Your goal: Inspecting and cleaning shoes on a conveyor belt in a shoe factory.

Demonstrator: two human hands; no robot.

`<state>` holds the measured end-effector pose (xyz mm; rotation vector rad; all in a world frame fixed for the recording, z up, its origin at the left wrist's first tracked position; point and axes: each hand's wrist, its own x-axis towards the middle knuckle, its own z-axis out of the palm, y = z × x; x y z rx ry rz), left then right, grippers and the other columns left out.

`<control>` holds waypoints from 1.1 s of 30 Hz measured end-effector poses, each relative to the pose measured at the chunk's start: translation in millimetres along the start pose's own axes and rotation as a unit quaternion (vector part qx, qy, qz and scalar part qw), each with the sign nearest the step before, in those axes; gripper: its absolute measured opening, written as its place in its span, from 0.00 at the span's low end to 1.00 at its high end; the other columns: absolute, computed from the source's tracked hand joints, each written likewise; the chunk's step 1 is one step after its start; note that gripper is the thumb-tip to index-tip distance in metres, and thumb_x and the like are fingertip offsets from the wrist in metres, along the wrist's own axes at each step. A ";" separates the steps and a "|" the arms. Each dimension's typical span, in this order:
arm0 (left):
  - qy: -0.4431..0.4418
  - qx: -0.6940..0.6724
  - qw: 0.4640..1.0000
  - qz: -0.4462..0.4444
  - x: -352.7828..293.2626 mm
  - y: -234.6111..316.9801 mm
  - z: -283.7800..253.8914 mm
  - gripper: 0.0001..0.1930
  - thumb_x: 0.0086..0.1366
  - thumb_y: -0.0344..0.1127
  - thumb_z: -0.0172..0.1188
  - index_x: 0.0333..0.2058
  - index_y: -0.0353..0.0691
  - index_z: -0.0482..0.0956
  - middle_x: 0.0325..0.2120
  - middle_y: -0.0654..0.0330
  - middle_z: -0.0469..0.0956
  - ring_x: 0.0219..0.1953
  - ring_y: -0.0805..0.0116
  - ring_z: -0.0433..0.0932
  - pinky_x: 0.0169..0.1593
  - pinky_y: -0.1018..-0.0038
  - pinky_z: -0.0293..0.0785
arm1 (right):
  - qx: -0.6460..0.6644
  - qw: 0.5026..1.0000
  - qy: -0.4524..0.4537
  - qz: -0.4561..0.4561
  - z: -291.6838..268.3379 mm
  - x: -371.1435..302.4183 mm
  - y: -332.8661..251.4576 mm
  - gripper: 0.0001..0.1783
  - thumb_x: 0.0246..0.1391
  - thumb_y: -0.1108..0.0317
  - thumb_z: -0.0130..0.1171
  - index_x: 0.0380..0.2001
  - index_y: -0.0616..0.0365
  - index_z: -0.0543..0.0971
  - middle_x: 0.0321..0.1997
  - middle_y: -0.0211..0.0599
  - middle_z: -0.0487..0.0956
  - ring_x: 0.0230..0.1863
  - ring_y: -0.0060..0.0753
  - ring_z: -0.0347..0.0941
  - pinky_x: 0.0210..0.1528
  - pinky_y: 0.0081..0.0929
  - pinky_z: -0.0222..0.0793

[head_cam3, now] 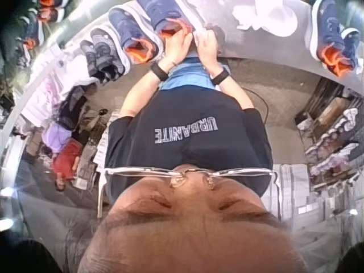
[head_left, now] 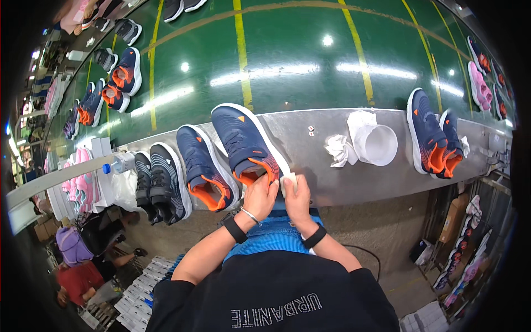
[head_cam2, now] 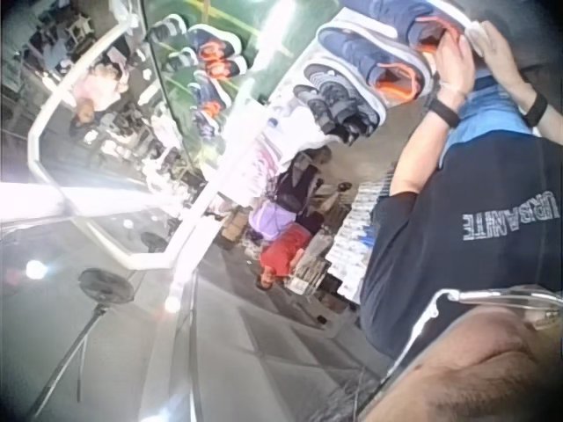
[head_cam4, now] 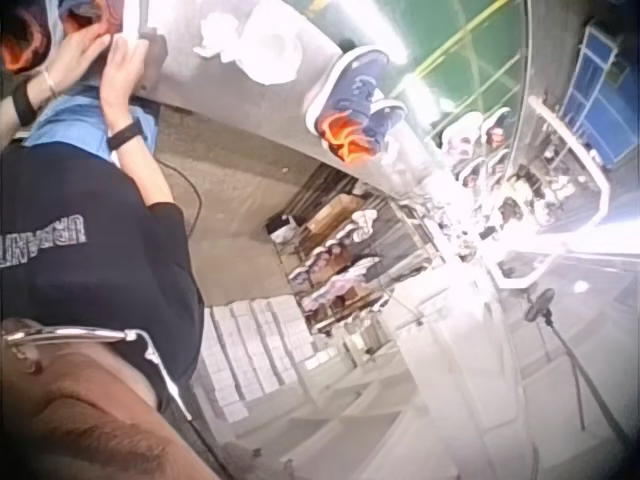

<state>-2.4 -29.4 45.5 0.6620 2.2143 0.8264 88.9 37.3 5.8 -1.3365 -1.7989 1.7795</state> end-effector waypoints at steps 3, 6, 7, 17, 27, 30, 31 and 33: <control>-0.006 0.040 0.999 -0.003 6.8 7.8 1.5 0.11 0.58 0.37 0.49 0.29 0.33 0.69 0.25 0.43 0.73 0.30 0.43 0.72 0.34 0.56 0.66 | -0.024 0.999 0.047 -0.002 0.5 24.2 -9.2 0.10 0.52 0.66 0.52 0.25 0.62 0.68 0.23 0.46 0.73 0.25 0.40 0.71 0.28 0.33 0.64; -0.024 0.078 0.996 -0.030 12.3 13.4 0.6 0.11 0.58 0.37 0.49 0.30 0.33 0.70 0.25 0.42 0.73 0.30 0.42 0.72 0.34 0.55 0.66 | -0.012 0.998 0.065 -0.006 0.3 28.4 -11.7 0.11 0.52 0.65 0.52 0.25 0.63 0.68 0.23 0.47 0.74 0.25 0.41 0.72 0.27 0.33 0.64; -0.024 0.070 0.997 -0.034 11.4 11.2 0.8 0.12 0.58 0.38 0.49 0.31 0.33 0.70 0.24 0.42 0.73 0.30 0.42 0.72 0.34 0.55 0.66 | -0.011 0.998 0.068 -0.004 1.6 17.7 -9.6 0.11 0.52 0.65 0.52 0.25 0.63 0.68 0.23 0.47 0.74 0.25 0.41 0.72 0.27 0.33 0.64; -0.036 0.060 0.997 -0.033 13.2 8.3 1.2 0.12 0.58 0.38 0.49 0.31 0.33 0.70 0.23 0.41 0.73 0.29 0.41 0.72 0.33 0.55 0.66 | -0.005 0.996 0.093 -0.007 8.8 30.7 -17.1 0.12 0.53 0.64 0.51 0.26 0.63 0.68 0.26 0.52 0.74 0.27 0.54 0.70 0.29 0.38 0.64; -0.045 0.072 0.996 -0.024 15.3 9.0 2.2 0.13 0.58 0.38 0.49 0.30 0.31 0.70 0.22 0.41 0.73 0.28 0.42 0.72 0.33 0.55 0.67 | -0.041 0.994 0.097 -0.026 8.2 35.6 -17.3 0.11 0.53 0.64 0.50 0.26 0.61 0.67 0.22 0.51 0.73 0.27 0.55 0.71 0.26 0.40 0.64; -0.038 0.059 0.997 -0.023 16.0 8.8 1.9 0.13 0.58 0.38 0.49 0.30 0.31 0.70 0.22 0.41 0.73 0.28 0.42 0.72 0.33 0.55 0.66 | -0.017 0.996 0.088 0.006 7.6 25.3 -12.4 0.12 0.54 0.63 0.50 0.27 0.61 0.66 0.22 0.53 0.74 0.27 0.55 0.72 0.26 0.41 0.64; -0.040 0.077 0.996 -0.031 15.3 8.6 1.6 0.13 0.58 0.38 0.48 0.30 0.31 0.70 0.22 0.41 0.73 0.28 0.42 0.72 0.33 0.55 0.66 | -0.017 0.996 0.088 0.008 8.7 11.1 -8.8 0.12 0.54 0.63 0.50 0.27 0.61 0.66 0.22 0.53 0.74 0.27 0.55 0.72 0.26 0.41 0.64; -0.043 0.095 0.994 -0.039 15.2 8.1 1.9 0.13 0.58 0.38 0.48 0.31 0.31 0.70 0.22 0.41 0.73 0.28 0.42 0.72 0.33 0.55 0.66 | 0.006 0.996 0.083 0.041 8.6 -7.6 -6.8 0.12 0.54 0.63 0.50 0.26 0.61 0.66 0.23 0.53 0.74 0.28 0.54 0.72 0.27 0.40 0.65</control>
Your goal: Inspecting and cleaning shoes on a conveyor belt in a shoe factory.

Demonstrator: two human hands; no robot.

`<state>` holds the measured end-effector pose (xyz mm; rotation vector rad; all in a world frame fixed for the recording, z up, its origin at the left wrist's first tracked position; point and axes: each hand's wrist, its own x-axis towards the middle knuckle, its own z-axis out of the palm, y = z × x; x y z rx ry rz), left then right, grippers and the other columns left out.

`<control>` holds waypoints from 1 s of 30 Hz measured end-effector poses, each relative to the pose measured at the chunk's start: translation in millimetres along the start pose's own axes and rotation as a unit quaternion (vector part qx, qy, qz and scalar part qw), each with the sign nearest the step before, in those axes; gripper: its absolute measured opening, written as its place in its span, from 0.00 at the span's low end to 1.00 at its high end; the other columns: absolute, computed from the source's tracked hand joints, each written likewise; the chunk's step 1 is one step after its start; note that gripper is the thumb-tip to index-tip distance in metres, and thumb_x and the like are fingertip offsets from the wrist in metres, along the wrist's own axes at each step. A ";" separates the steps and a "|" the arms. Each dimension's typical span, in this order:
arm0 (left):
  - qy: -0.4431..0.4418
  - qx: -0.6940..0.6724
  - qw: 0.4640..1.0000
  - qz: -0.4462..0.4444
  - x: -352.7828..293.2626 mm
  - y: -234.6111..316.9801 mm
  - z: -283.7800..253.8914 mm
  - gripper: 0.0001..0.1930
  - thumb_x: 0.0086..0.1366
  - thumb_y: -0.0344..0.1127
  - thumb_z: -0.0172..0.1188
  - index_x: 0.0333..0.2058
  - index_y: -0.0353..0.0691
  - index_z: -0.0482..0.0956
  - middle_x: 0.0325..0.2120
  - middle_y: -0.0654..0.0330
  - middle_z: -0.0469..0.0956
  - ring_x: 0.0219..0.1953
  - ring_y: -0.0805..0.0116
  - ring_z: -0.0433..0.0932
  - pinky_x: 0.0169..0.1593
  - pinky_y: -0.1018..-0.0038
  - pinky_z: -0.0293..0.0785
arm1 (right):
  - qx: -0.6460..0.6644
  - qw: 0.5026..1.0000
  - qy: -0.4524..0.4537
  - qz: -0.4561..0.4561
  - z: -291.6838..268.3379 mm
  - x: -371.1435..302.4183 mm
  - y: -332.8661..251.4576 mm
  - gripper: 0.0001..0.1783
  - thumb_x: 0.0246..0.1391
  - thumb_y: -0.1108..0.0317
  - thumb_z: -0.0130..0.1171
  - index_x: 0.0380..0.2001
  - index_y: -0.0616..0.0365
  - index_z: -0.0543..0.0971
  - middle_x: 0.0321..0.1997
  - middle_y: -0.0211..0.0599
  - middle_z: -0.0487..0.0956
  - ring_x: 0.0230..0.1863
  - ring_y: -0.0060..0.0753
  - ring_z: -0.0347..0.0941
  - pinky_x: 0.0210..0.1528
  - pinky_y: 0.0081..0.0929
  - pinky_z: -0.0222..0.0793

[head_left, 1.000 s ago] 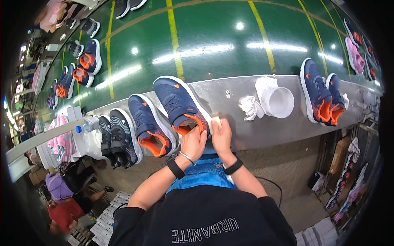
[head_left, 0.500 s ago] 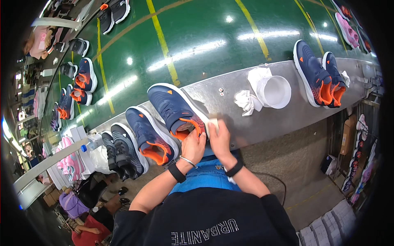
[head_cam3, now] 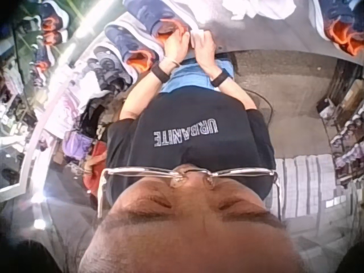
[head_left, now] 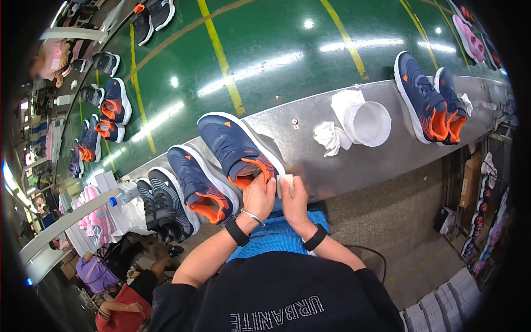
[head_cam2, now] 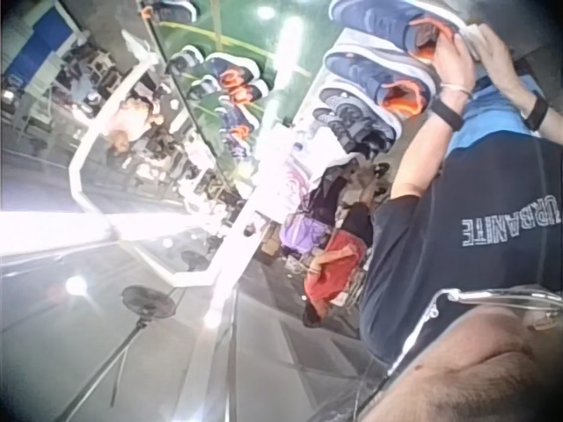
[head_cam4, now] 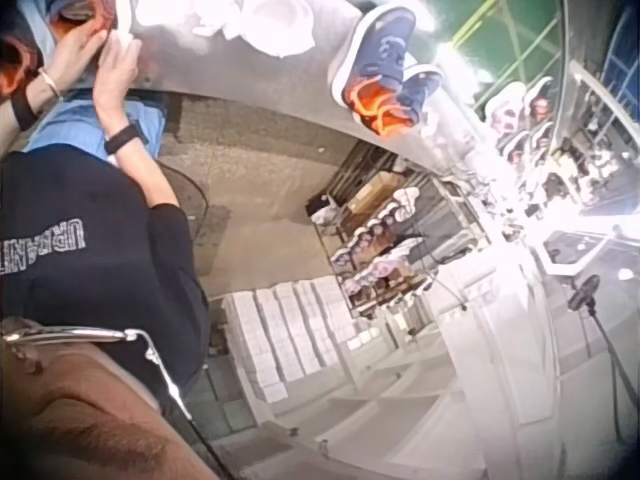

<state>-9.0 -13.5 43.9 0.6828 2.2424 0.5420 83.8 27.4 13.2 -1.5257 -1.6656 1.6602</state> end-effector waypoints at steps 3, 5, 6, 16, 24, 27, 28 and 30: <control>0.001 -0.019 1.000 0.011 2.7 -1.7 0.9 0.13 0.58 0.39 0.49 0.31 0.31 0.70 0.22 0.41 0.73 0.28 0.42 0.72 0.34 0.55 0.66 | 0.001 1.000 0.004 -0.018 1.7 17.0 -1.6 0.11 0.53 0.63 0.50 0.27 0.61 0.66 0.24 0.52 0.74 0.28 0.55 0.72 0.28 0.41 0.65; 0.009 -0.018 0.999 0.024 3.8 -0.8 3.2 0.12 0.59 0.37 0.49 0.31 0.31 0.70 0.20 0.42 0.72 0.27 0.42 0.72 0.31 0.58 0.66 | -0.070 0.996 0.012 -0.052 2.0 38.5 -10.2 0.11 0.53 0.62 0.50 0.29 0.59 0.67 0.25 0.52 0.75 0.28 0.57 0.72 0.29 0.44 0.65; 0.006 -0.015 0.999 0.027 5.3 -1.6 4.1 0.12 0.59 0.37 0.49 0.31 0.31 0.70 0.20 0.42 0.72 0.27 0.42 0.72 0.31 0.58 0.66 | -0.068 0.996 0.016 -0.050 3.6 46.2 -10.1 0.11 0.53 0.62 0.50 0.29 0.59 0.67 0.25 0.52 0.75 0.28 0.57 0.72 0.29 0.44 0.65; -0.019 -0.062 0.998 0.015 7.6 -3.9 2.6 0.15 0.59 0.39 0.48 0.34 0.30 0.70 0.26 0.38 0.73 0.32 0.40 0.72 0.37 0.56 0.66 | -0.004 0.999 -0.020 -0.034 -4.9 33.0 1.4 0.11 0.51 0.63 0.53 0.29 0.62 0.70 0.27 0.52 0.74 0.30 0.53 0.72 0.30 0.36 0.65; -0.018 -0.014 1.000 0.015 7.0 -1.8 1.9 0.13 0.59 0.38 0.50 0.29 0.29 0.69 0.20 0.43 0.71 0.25 0.47 0.72 0.32 0.64 0.66 | -0.086 0.992 0.018 -0.089 -16.3 74.0 -12.2 0.12 0.53 0.61 0.49 0.30 0.60 0.69 0.22 0.53 0.73 0.28 0.60 0.69 0.29 0.49 0.62; 0.006 -0.013 0.999 0.048 5.1 -5.6 3.3 0.13 0.59 0.38 0.50 0.30 0.29 0.70 0.21 0.42 0.72 0.27 0.44 0.72 0.32 0.61 0.66 | -0.205 0.964 -0.023 -0.171 -30.3 75.7 -8.1 0.09 0.49 0.65 0.53 0.31 0.59 0.71 0.33 0.49 0.71 0.37 0.52 0.66 0.36 0.44 0.61; 0.019 -0.014 0.998 0.065 4.4 -5.6 2.6 0.13 0.59 0.38 0.50 0.30 0.29 0.70 0.21 0.41 0.72 0.28 0.43 0.72 0.32 0.60 0.66 | -0.267 0.935 -0.041 -0.230 -33.7 73.9 -12.5 0.09 0.47 0.68 0.54 0.33 0.59 0.72 0.38 0.48 0.70 0.41 0.49 0.65 0.39 0.42 0.60; -0.009 -0.040 0.998 0.048 0.9 -10.3 0.4 0.14 0.59 0.39 0.49 0.35 0.31 0.69 0.29 0.39 0.73 0.34 0.40 0.71 0.38 0.55 0.65 | -0.247 0.941 -0.040 -0.229 -42.3 70.2 -22.5 0.15 0.45 0.72 0.55 0.39 0.59 0.72 0.45 0.46 0.66 0.46 0.47 0.61 0.44 0.40 0.59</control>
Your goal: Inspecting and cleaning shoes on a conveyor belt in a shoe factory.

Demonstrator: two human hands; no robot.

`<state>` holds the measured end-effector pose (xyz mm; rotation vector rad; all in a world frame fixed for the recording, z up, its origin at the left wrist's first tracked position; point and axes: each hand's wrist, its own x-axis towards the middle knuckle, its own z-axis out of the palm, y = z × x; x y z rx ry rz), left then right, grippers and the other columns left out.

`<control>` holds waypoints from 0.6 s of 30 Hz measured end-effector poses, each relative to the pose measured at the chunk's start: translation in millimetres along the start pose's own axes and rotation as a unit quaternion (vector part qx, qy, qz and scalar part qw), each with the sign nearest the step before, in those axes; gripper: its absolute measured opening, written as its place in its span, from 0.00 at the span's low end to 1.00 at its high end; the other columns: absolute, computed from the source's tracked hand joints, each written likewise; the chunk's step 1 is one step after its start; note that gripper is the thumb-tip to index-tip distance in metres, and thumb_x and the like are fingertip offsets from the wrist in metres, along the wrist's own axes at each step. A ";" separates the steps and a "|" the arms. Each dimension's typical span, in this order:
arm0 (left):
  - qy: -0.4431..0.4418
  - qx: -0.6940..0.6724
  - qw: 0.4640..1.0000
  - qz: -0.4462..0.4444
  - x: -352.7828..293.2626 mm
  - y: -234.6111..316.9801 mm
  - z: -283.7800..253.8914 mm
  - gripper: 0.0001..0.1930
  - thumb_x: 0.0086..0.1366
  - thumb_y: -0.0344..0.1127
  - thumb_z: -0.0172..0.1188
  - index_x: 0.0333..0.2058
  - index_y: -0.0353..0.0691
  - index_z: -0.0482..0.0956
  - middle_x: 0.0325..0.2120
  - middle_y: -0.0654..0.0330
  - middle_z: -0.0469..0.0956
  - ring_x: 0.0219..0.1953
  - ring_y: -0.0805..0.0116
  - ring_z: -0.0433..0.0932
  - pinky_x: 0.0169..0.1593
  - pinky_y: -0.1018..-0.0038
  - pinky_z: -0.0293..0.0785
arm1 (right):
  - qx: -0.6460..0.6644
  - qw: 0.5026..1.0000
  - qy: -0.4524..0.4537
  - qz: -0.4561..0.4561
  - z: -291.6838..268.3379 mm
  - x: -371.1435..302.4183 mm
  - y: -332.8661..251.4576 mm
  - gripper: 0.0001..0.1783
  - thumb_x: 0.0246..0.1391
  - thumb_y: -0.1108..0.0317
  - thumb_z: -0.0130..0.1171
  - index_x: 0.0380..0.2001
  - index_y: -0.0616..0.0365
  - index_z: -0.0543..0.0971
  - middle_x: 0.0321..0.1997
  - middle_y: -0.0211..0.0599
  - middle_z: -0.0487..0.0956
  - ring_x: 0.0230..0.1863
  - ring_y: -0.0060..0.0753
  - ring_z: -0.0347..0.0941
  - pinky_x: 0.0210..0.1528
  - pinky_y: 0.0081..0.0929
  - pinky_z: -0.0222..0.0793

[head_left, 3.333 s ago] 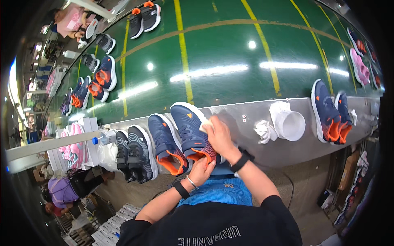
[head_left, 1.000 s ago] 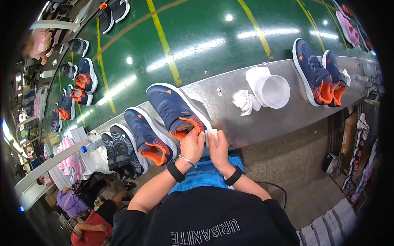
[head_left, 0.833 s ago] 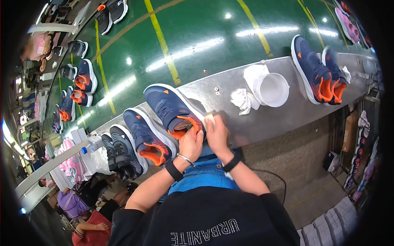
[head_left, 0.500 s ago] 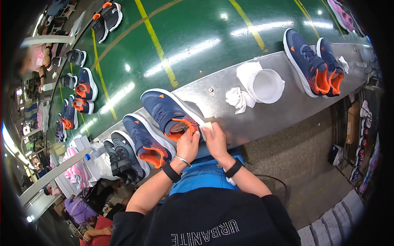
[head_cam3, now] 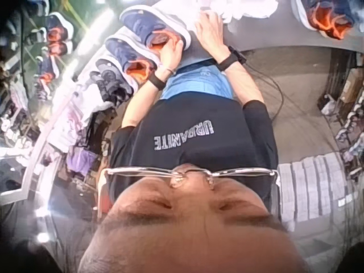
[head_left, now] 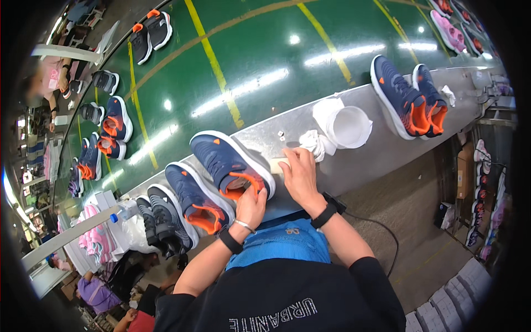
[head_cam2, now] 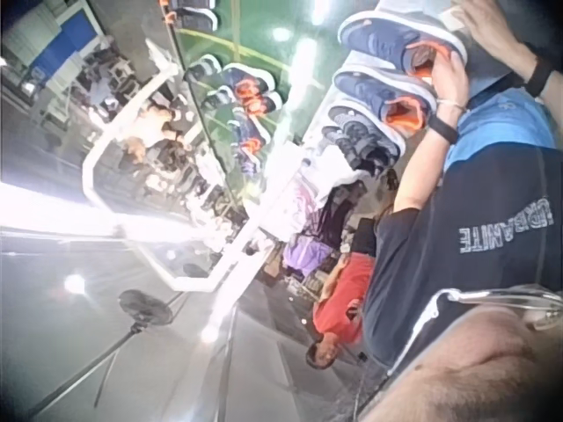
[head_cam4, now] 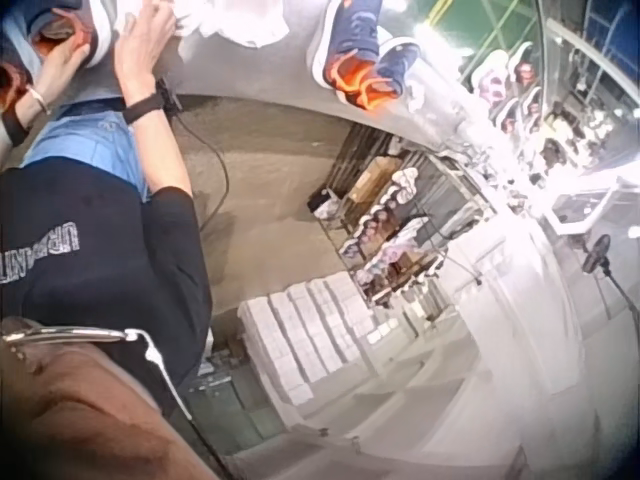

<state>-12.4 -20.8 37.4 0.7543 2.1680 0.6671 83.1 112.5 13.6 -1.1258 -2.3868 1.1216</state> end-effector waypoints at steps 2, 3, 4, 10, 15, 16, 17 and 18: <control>0.002 -0.029 1.000 0.008 -5.8 -8.2 -2.6 0.14 0.59 0.39 0.49 0.36 0.31 0.69 0.30 0.39 0.72 0.36 0.40 0.71 0.39 0.56 0.65 | -0.025 0.995 0.087 -0.042 -10.9 2.3 1.3 0.19 0.45 0.73 0.55 0.44 0.59 0.71 0.45 0.48 0.66 0.45 0.49 0.61 0.46 0.39 0.59; -0.002 -0.049 0.999 0.012 -10.0 -10.6 -4.0 0.14 0.59 0.39 0.49 0.36 0.32 0.69 0.30 0.39 0.72 0.36 0.41 0.70 0.39 0.57 0.65 | -0.076 0.991 0.101 -0.033 -18.3 3.9 2.0 0.19 0.47 0.73 0.52 0.46 0.59 0.70 0.47 0.50 0.65 0.45 0.51 0.62 0.47 0.39 0.60; -0.003 -0.054 0.998 0.019 -12.9 -13.2 -4.1 0.14 0.59 0.39 0.49 0.36 0.32 0.69 0.30 0.39 0.72 0.36 0.41 0.70 0.39 0.57 0.65 | -0.083 0.990 0.105 -0.035 -22.1 5.3 8.7 0.19 0.47 0.73 0.52 0.46 0.59 0.70 0.47 0.50 0.65 0.45 0.51 0.62 0.47 0.39 0.60; -0.010 -0.085 0.996 0.018 -18.3 -17.1 -2.5 0.14 0.59 0.40 0.50 0.36 0.33 0.69 0.29 0.42 0.72 0.35 0.43 0.71 0.38 0.60 0.66 | -0.127 0.991 0.035 -0.032 -29.2 5.3 33.2 0.15 0.41 0.77 0.54 0.37 0.57 0.75 0.35 0.42 0.73 0.38 0.45 0.69 0.39 0.37 0.65; 0.002 -0.086 0.996 0.029 -16.6 -23.4 -2.0 0.14 0.59 0.40 0.50 0.35 0.33 0.70 0.29 0.42 0.73 0.34 0.44 0.72 0.38 0.60 0.67 | 0.048 0.978 0.202 0.010 -105.7 10.3 9.2 0.10 0.42 0.80 0.53 0.32 0.62 0.75 0.30 0.41 0.74 0.29 0.39 0.70 0.34 0.28 0.66; -0.001 -0.083 0.996 0.024 -16.6 -18.6 -4.4 0.14 0.59 0.39 0.50 0.34 0.32 0.70 0.29 0.42 0.73 0.34 0.44 0.72 0.38 0.60 0.67 | 0.003 0.979 0.204 0.006 -124.4 17.3 10.9 0.09 0.42 0.78 0.54 0.31 0.63 0.75 0.29 0.42 0.74 0.28 0.42 0.70 0.34 0.30 0.66; -0.003 -0.079 0.997 0.018 -16.5 -14.4 -6.2 0.14 0.59 0.39 0.51 0.34 0.32 0.70 0.29 0.42 0.73 0.34 0.44 0.72 0.38 0.60 0.67 | -0.065 0.983 0.173 0.005 -137.3 27.6 19.0 0.09 0.42 0.77 0.54 0.31 0.62 0.76 0.28 0.43 0.75 0.29 0.43 0.70 0.34 0.32 0.66; -0.005 -0.081 0.996 0.023 -16.3 -10.9 -7.7 0.14 0.59 0.39 0.51 0.34 0.32 0.70 0.29 0.42 0.73 0.34 0.44 0.72 0.38 0.60 0.67 | -0.133 0.981 0.143 0.005 -145.4 37.2 25.8 0.09 0.42 0.75 0.54 0.31 0.62 0.76 0.28 0.43 0.75 0.30 0.44 0.70 0.35 0.34 0.66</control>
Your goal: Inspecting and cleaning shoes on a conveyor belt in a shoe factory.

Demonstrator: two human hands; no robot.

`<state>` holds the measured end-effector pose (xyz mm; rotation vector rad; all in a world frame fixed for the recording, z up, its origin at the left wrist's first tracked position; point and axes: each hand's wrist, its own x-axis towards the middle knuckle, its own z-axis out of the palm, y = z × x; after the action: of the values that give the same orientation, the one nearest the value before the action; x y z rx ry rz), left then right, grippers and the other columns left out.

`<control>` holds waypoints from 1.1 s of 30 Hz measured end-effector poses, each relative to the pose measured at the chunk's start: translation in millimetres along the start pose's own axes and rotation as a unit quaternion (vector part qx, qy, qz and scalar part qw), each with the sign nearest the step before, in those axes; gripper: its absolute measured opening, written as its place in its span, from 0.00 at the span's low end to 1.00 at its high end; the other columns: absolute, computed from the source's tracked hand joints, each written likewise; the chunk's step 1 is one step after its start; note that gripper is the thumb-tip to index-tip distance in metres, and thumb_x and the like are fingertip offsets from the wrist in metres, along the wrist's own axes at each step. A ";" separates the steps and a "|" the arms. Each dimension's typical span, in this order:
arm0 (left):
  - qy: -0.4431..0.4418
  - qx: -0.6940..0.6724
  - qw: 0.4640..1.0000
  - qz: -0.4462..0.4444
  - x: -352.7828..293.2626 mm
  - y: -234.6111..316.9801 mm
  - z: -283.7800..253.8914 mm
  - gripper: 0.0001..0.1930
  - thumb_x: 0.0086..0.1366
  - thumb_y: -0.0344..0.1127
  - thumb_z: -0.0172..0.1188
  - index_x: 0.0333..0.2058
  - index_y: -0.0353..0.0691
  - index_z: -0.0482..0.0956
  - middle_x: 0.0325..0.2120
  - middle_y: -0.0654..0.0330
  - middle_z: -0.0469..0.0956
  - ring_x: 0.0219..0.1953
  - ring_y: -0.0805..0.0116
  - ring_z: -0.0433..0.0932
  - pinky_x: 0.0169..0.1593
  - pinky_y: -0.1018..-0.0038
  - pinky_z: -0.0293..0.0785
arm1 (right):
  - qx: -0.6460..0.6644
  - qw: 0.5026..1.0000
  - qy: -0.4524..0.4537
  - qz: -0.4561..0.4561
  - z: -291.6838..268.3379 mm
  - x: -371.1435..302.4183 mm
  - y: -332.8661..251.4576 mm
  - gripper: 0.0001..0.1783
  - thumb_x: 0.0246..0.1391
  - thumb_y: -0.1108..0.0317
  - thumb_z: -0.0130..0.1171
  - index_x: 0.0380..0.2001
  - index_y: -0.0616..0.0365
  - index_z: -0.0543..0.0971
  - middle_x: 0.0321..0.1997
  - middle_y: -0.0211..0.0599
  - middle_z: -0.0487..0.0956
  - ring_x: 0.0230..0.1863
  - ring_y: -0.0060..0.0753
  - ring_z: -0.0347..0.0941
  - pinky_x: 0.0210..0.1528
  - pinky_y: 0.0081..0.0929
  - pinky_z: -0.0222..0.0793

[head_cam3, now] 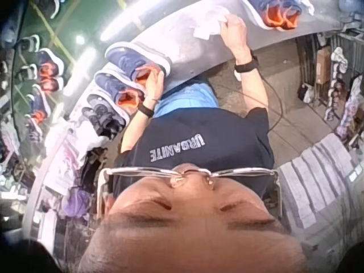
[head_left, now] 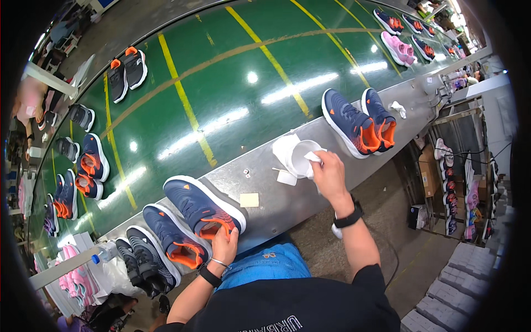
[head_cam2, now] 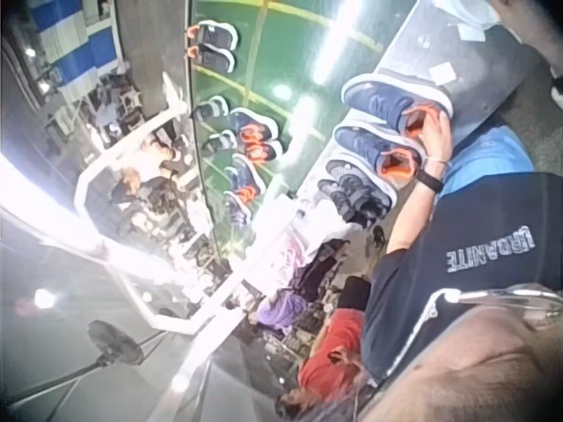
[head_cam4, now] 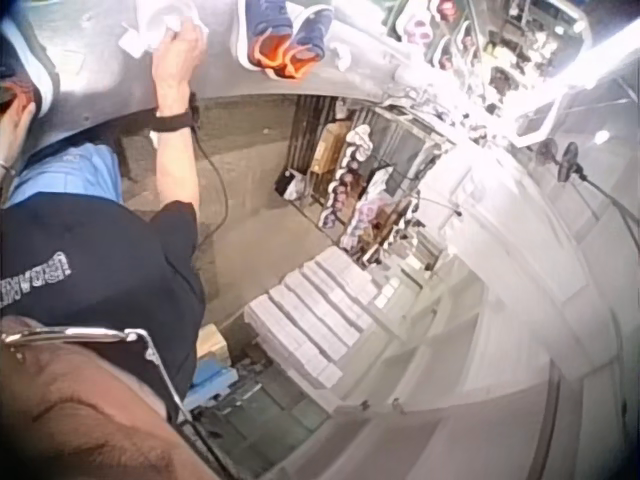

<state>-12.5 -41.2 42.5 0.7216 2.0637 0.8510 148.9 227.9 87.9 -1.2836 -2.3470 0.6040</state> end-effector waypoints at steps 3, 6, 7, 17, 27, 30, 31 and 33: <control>-0.005 0.020 1.000 0.008 2.5 8.1 -0.4 0.14 0.58 0.38 0.51 0.35 0.31 0.70 0.29 0.42 0.73 0.34 0.44 0.73 0.38 0.60 0.67 | -0.179 0.981 -0.068 -0.041 19.8 19.0 16.4 0.09 0.41 0.75 0.54 0.30 0.59 0.78 0.28 0.43 0.76 0.32 0.46 0.71 0.37 0.38 0.67; -0.020 0.031 0.999 -0.017 1.4 9.0 -2.1 0.14 0.58 0.38 0.51 0.35 0.31 0.70 0.29 0.42 0.73 0.34 0.44 0.73 0.38 0.60 0.67 | -0.236 0.962 -0.130 -0.046 38.9 22.8 21.2 0.10 0.39 0.75 0.53 0.28 0.57 0.79 0.28 0.43 0.76 0.34 0.47 0.70 0.40 0.39 0.66; -0.018 0.033 0.999 -0.014 1.2 5.8 -1.7 0.14 0.58 0.38 0.51 0.35 0.31 0.70 0.29 0.41 0.73 0.34 0.44 0.73 0.38 0.60 0.67 | -0.235 0.962 -0.133 -0.049 40.8 22.2 20.4 0.10 0.39 0.75 0.53 0.28 0.57 0.79 0.28 0.43 0.76 0.34 0.47 0.70 0.40 0.39 0.66; 0.014 -0.001 1.000 0.005 -0.6 -5.1 -0.8 0.15 0.57 0.41 0.53 0.33 0.32 0.71 0.25 0.43 0.73 0.32 0.44 0.73 0.35 0.60 0.67 | 0.123 0.991 -0.021 0.056 -0.9 -3.7 10.6 0.06 0.46 0.74 0.55 0.30 0.61 0.77 0.23 0.34 0.76 0.25 0.25 0.70 0.28 0.22 0.64; 0.008 -0.040 0.999 -0.002 3.4 -7.9 5.4 0.12 0.58 0.38 0.52 0.29 0.31 0.70 0.18 0.47 0.71 0.22 0.52 0.72 0.27 0.66 0.66 | 0.394 0.896 -0.148 0.139 120.6 -134.7 -80.3 0.06 0.48 0.77 0.54 0.32 0.62 0.74 0.25 0.29 0.73 0.23 0.15 0.67 0.26 0.16 0.63; 0.043 -0.094 0.994 0.038 3.5 -5.2 10.2 0.12 0.59 0.37 0.52 0.30 0.32 0.70 0.17 0.48 0.71 0.21 0.55 0.73 0.27 0.66 0.66 | 0.353 0.928 -0.088 0.085 137.8 -127.7 -91.7 0.07 0.46 0.78 0.54 0.32 0.64 0.73 0.23 0.37 0.72 0.21 0.23 0.68 0.22 0.20 0.61; 0.045 -0.089 0.995 0.018 3.5 -1.5 9.3 0.11 0.59 0.37 0.51 0.30 0.32 0.70 0.17 0.48 0.71 0.21 0.56 0.73 0.27 0.67 0.66 | 0.341 0.933 -0.087 0.070 134.2 -127.0 -92.1 0.07 0.44 0.79 0.52 0.31 0.64 0.72 0.25 0.41 0.71 0.25 0.34 0.67 0.27 0.26 0.62; 0.024 -0.030 0.999 -0.015 2.2 -3.8 5.7 0.11 0.59 0.36 0.51 0.31 0.32 0.71 0.19 0.49 0.72 0.22 0.58 0.73 0.27 0.68 0.67 | 0.336 0.935 -0.091 0.071 132.8 -142.0 -90.8 0.07 0.44 0.80 0.49 0.30 0.64 0.71 0.27 0.44 0.71 0.32 0.47 0.66 0.34 0.34 0.63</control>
<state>-9.8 -40.2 36.0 0.6413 2.0778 0.9165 87.4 38.4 8.2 -1.0952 -1.8990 1.4701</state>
